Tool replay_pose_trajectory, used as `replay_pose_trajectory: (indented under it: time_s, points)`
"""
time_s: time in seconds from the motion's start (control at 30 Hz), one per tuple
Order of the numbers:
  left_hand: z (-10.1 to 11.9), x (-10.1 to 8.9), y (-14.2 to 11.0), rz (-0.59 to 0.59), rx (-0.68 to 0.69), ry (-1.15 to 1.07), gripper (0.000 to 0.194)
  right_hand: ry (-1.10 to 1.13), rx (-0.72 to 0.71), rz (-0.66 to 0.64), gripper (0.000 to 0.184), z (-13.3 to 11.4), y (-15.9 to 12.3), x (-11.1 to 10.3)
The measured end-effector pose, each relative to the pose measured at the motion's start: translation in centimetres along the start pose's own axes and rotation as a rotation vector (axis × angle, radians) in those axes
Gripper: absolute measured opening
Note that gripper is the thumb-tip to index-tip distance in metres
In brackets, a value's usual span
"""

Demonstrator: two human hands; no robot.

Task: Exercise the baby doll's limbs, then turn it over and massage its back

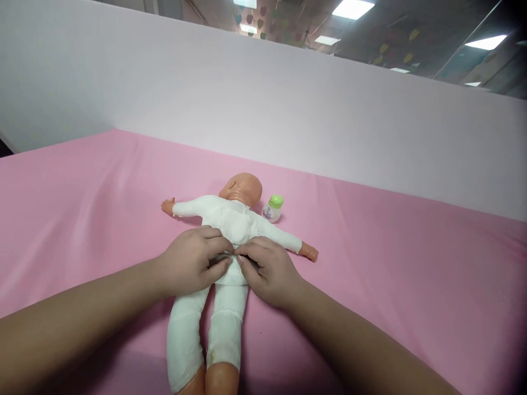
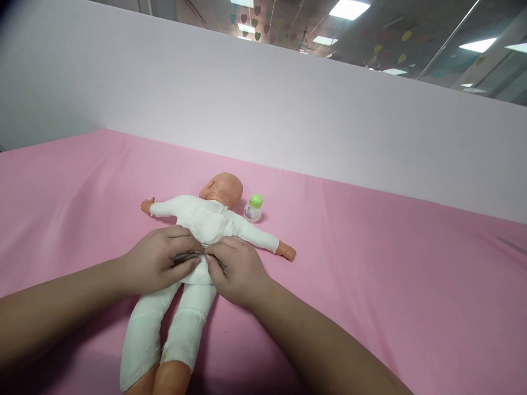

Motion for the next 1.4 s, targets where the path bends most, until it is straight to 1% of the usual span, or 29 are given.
replay_pose_trajectory:
  time_s: [0.07,0.13,0.2,0.23,0.27,0.33,0.43,0.5,0.57,0.7,0.8,0.93,1.0,1.1,1.2,1.27,1.33,1.4]
  points:
    - [1.1,-0.4,-0.1,0.081,0.130,0.095,0.014,-0.033,-0.020,0.065,0.015,-0.4,-0.1,-0.3]
    - [2.4,-0.8,-0.3,0.161,0.256,0.173,0.018,-0.074,-0.050,0.121,0.016,-1.0,-0.2,-0.5]
    - [3.1,-1.0,-0.5,0.202,0.320,0.204,0.021,-0.114,-0.062,0.157,0.019,-1.4,-0.2,-0.6]
    - [3.1,-1.1,-0.5,0.206,0.316,0.209,0.023,-0.134,-0.056,0.170,0.022,-1.5,-0.2,-0.6]
    - [2.9,-1.0,-0.4,0.195,0.283,0.208,0.024,-0.153,-0.041,0.178,0.024,-1.4,-0.2,-0.6]
    - [1.6,-0.7,-0.1,0.122,0.149,0.172,0.029,-0.179,0.003,0.158,0.030,-0.9,-0.1,-0.3]
    - [-0.8,0.2,0.2,-0.032,-0.075,0.028,0.031,-0.172,0.070,0.047,0.035,0.1,0.2,0.6]
    - [-1.7,0.3,0.3,-0.072,-0.153,-0.076,0.029,-0.138,0.108,-0.009,0.034,0.6,0.3,1.0]
    - [-2.1,0.1,0.4,-0.079,-0.193,-0.138,0.024,-0.098,0.124,-0.026,0.032,0.9,0.4,0.9]
    - [-2.0,-0.4,0.5,-0.075,-0.239,-0.200,0.014,-0.028,0.048,-0.054,0.021,0.3,0.5,0.4]
    - [-1.8,-0.6,0.5,-0.083,-0.266,-0.243,0.018,0.016,0.024,-0.032,0.016,0.2,0.5,0.0]
    - [-2.1,-0.9,0.4,-0.081,-0.283,-0.204,0.022,0.018,0.032,0.036,0.017,0.4,0.4,-0.2]
    - [-2.0,-1.0,0.3,-0.044,-0.238,-0.104,0.021,-0.035,0.024,0.072,0.022,0.4,0.3,-0.2]
    - [-0.8,-1.1,0.4,0.036,-0.065,0.154,0.020,-0.128,0.003,0.116,0.031,0.1,0.3,-0.2]
    - [0.8,-1.3,0.2,0.149,0.102,0.356,0.020,-0.171,0.003,0.126,0.034,0.0,0.4,-0.2]
    - [1.7,-1.4,0.2,0.200,0.189,0.405,0.022,-0.179,0.004,0.123,0.035,-0.1,0.4,-0.3]
    - [2.0,-1.4,0.3,0.197,0.238,0.400,0.024,-0.187,0.003,0.120,0.035,-0.3,0.4,-0.3]
    - [1.5,-1.1,0.5,0.149,0.199,0.359,0.025,-0.201,0.007,0.121,0.035,-0.3,0.3,-0.2]
Point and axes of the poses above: each hand's wrist, its own y-axis towards the middle knuckle, its own x-axis out of the palm, z = x × y, the point moved 7 cm from there along y, towards the middle knuckle, and after that the axes turned 8 degrees about x, right-handed, at the moved point
